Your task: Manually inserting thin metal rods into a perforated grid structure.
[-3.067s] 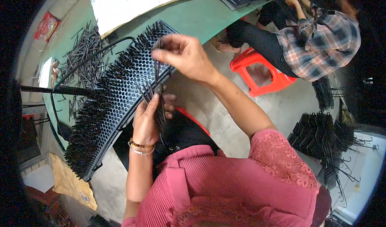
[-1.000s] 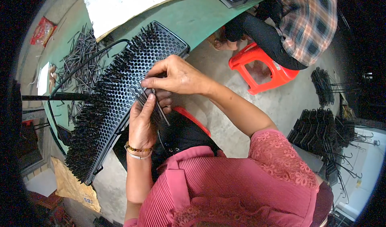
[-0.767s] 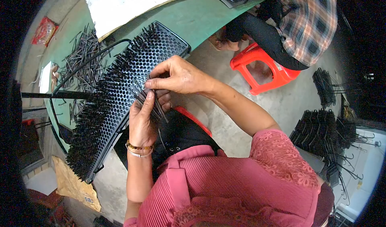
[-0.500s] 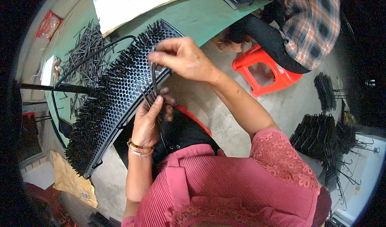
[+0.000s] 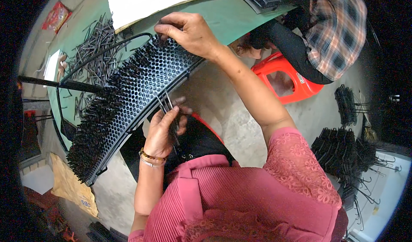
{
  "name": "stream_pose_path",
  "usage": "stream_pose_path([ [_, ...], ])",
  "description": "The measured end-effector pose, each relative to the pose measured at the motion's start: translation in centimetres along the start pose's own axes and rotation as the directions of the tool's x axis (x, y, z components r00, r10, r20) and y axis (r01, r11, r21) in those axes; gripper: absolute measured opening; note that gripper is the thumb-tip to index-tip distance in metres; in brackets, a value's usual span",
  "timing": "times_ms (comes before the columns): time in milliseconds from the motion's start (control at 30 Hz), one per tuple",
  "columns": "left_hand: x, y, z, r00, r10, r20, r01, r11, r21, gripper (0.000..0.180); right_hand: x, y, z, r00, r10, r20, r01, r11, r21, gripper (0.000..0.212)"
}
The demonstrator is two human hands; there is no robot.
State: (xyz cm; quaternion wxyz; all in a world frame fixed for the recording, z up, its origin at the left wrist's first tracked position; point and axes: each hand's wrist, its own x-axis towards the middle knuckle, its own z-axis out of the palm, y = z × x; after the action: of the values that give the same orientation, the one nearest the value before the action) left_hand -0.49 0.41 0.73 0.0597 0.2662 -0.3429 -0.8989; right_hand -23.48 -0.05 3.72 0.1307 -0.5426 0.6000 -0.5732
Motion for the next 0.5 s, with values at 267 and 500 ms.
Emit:
stream_pose_path([
  [267, 0.1, -0.5, -0.5, 0.998, -0.03, 0.056, 0.033, 0.997, -0.064, 0.031, -0.6, 0.7, 0.3, 1.0, -0.02, 0.002, 0.02, 0.998, -0.058, 0.018],
  [500, 0.1, -0.3, -0.6, 0.996, -0.042, 0.073, 0.049, 0.994, -0.093, 0.032, -1.0, 0.7, 0.7, 0.998, -0.054, -0.032, 0.048, 0.985, -0.164, 0.018],
])
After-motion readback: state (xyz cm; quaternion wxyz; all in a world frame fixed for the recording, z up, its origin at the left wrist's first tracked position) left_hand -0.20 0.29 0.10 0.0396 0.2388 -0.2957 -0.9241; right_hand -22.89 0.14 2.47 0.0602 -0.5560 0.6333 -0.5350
